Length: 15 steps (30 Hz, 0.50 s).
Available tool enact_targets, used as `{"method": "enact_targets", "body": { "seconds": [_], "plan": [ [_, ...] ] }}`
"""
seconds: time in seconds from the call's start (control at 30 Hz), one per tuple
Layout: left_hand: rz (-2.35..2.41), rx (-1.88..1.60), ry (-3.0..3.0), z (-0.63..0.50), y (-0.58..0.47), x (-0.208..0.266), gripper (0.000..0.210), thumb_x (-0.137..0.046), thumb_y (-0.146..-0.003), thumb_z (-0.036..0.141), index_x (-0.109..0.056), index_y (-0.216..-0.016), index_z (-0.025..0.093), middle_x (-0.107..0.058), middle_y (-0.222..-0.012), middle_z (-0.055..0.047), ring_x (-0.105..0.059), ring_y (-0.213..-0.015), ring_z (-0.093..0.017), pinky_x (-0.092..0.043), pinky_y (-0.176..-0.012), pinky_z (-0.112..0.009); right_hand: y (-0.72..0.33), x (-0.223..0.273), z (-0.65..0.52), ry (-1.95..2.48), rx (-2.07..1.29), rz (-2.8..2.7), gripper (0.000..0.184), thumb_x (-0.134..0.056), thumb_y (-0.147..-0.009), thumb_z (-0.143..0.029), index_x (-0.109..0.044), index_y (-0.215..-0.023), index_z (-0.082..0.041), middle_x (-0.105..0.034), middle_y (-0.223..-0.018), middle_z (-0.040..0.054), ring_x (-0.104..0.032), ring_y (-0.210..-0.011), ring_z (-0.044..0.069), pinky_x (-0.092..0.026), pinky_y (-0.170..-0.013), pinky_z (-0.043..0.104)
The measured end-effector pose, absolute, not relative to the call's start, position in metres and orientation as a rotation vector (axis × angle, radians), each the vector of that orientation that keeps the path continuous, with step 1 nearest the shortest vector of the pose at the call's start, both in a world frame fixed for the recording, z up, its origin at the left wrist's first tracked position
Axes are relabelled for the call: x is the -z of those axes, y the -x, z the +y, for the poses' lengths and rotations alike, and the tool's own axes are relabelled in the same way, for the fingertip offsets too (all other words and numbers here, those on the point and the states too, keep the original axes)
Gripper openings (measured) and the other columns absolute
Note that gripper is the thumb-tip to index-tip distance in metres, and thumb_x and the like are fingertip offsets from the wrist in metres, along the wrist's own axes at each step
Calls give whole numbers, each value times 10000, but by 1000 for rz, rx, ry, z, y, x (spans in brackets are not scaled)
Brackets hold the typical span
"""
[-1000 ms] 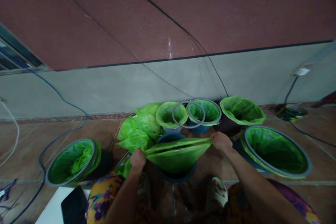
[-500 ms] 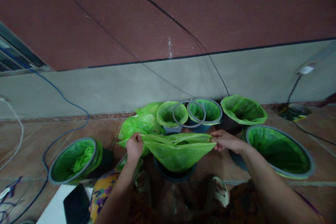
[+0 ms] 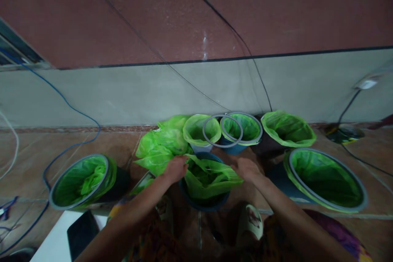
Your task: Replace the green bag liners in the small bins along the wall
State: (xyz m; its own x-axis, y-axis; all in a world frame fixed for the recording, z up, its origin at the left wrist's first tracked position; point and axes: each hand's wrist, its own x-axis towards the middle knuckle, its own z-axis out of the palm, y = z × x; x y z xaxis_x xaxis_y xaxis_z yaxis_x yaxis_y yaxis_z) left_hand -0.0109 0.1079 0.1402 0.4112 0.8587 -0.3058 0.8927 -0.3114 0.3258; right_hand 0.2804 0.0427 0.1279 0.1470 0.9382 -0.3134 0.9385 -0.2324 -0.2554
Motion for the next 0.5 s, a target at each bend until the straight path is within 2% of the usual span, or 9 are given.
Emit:
{"method": "enact_targets", "body": {
  "seconds": [0.13,0.27,0.37,0.5],
  "plan": [
    [1102,124,-2283,96,-18,-119,338,-477,-881,184,-680,-1152,196,-677,-1171,-88,-571,-1187,-245,-385,-1099,-358,-257,-110,45,-2160,778,2249,295,-478,-892,-197,-696,-1090,-178,-734,-1052,97,-669,-1002,202,-448,-892,266],
    [1015,262,-2279,90,-40,-84,302,-498,-865,174,-693,-1086,107,-694,-1103,-171,-629,-1096,-307,-452,-1018,-406,-226,-85,49,-1973,897,2337,371,-410,-874,-101,-683,-1122,-142,-714,-1127,108,-650,-1033,193,-434,-937,280],
    [1083,359,-2186,91,-50,-58,301,-547,-856,220,-691,-1070,65,-694,-1084,-226,-650,-1059,-355,-481,-971,-435,-208,-73,58,-1899,821,2304,425,-370,-881,-65,-645,-1202,-103,-679,-1211,133,-608,-1123,196,-394,-1002,287],
    [1060,519,-2054,92,-56,-34,244,-664,-753,217,-716,-947,78,-696,-1067,-255,-637,-1069,-421,-476,-962,-514,-199,-71,73,-1880,695,2229,410,-360,-888,-63,-658,-1169,-87,-683,-1157,163,-580,-1128,243,-377,-1001,346]
  ]
}}
